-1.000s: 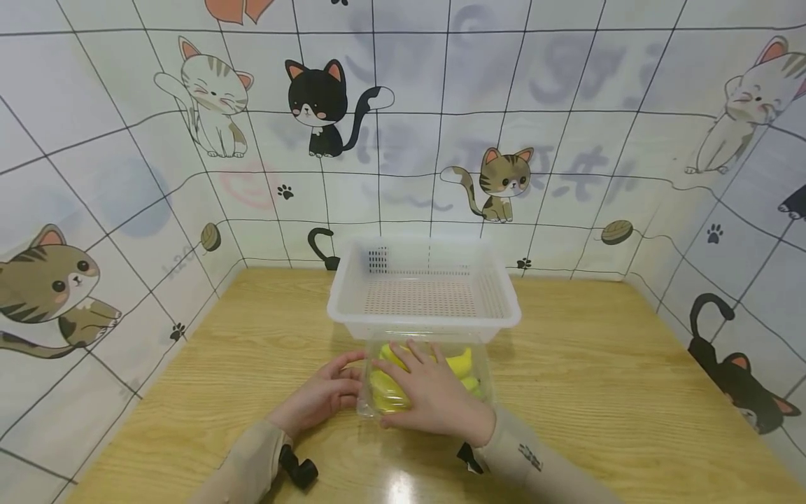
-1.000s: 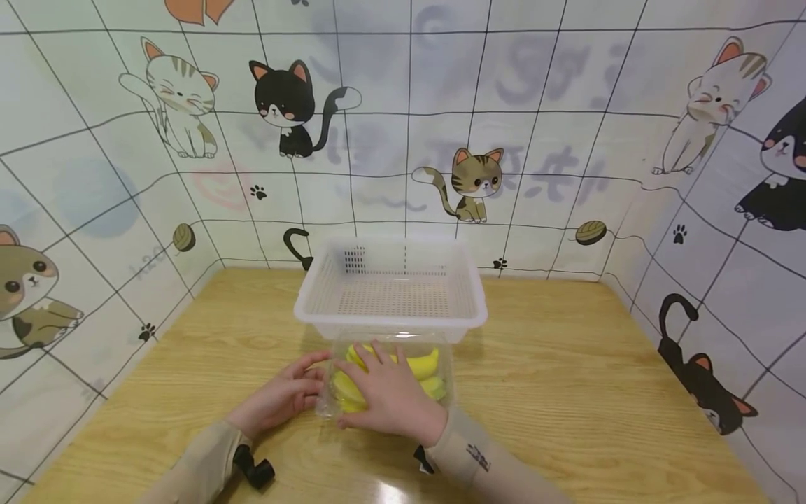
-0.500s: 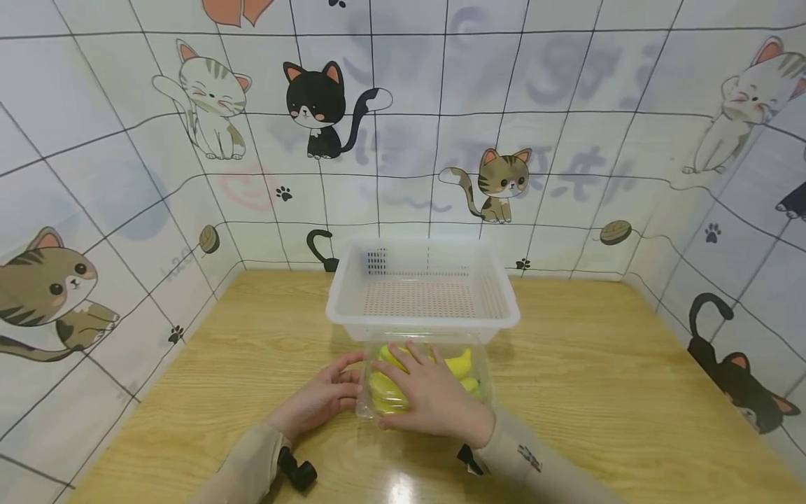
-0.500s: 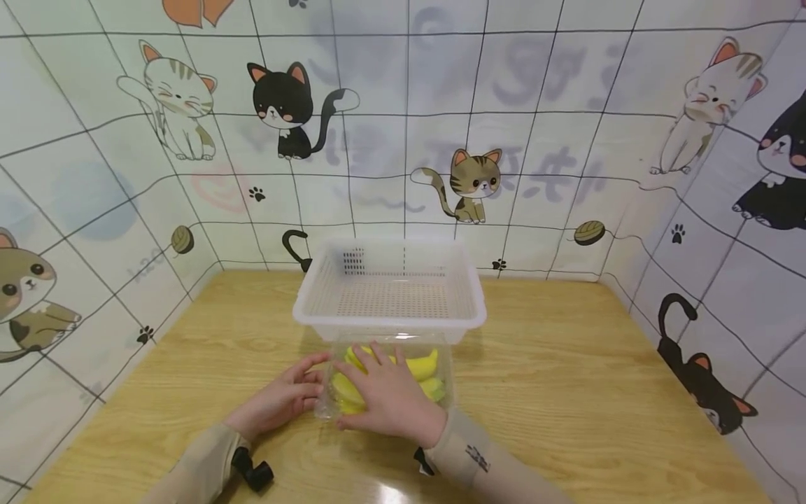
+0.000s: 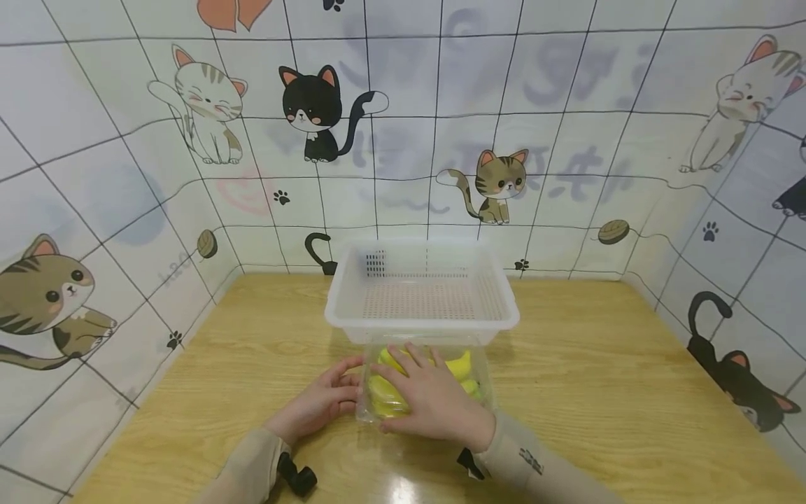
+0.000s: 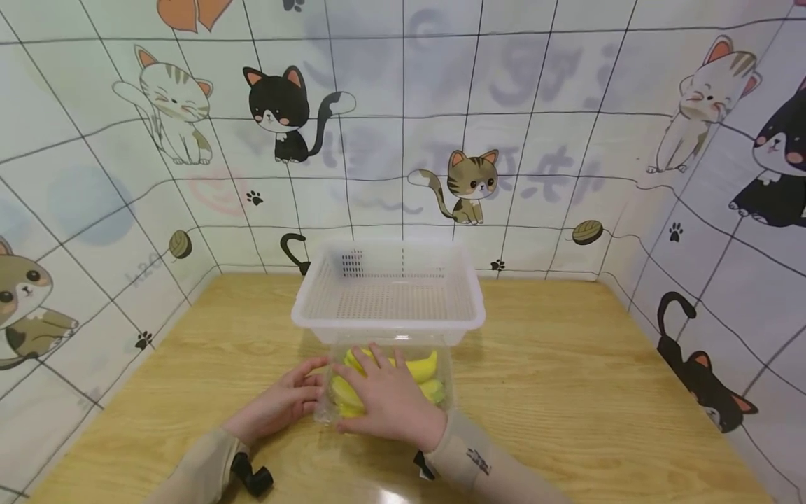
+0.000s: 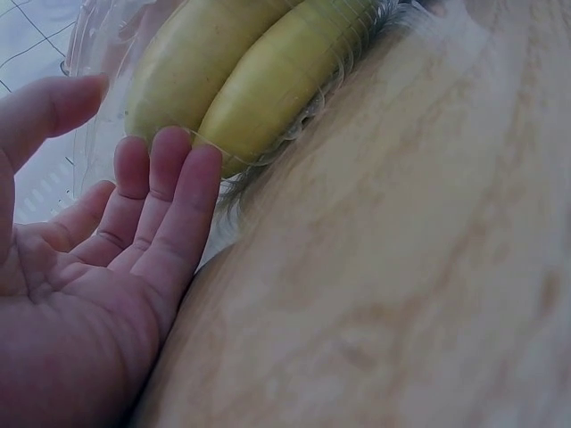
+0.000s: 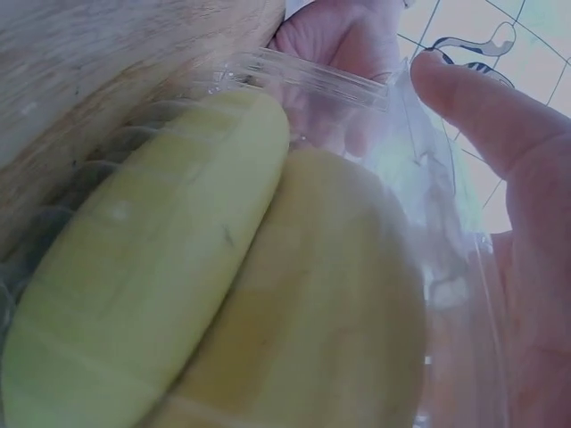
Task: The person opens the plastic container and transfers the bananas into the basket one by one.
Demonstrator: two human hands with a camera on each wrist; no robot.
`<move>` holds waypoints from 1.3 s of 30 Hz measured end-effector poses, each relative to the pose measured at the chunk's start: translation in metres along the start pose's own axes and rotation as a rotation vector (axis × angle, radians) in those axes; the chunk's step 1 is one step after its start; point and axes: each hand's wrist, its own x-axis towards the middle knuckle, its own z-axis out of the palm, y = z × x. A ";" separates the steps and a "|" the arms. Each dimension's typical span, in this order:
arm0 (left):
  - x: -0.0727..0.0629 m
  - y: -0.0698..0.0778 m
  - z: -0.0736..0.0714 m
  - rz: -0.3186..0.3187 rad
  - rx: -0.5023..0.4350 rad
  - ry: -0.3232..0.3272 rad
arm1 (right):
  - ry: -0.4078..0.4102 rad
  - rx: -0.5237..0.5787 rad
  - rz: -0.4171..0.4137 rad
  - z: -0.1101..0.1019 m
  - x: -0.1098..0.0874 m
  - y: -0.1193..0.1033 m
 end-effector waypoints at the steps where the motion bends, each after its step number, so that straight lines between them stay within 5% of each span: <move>1: 0.000 -0.001 0.000 0.002 -0.002 -0.002 | -0.002 0.000 0.000 0.000 0.000 0.000; 17: 0.000 -0.010 0.001 0.003 -0.017 0.003 | -0.070 0.017 0.031 -0.008 0.005 -0.006; 39: 0.001 -0.004 0.000 0.004 0.062 -0.002 | -0.031 0.011 0.018 -0.007 0.006 -0.005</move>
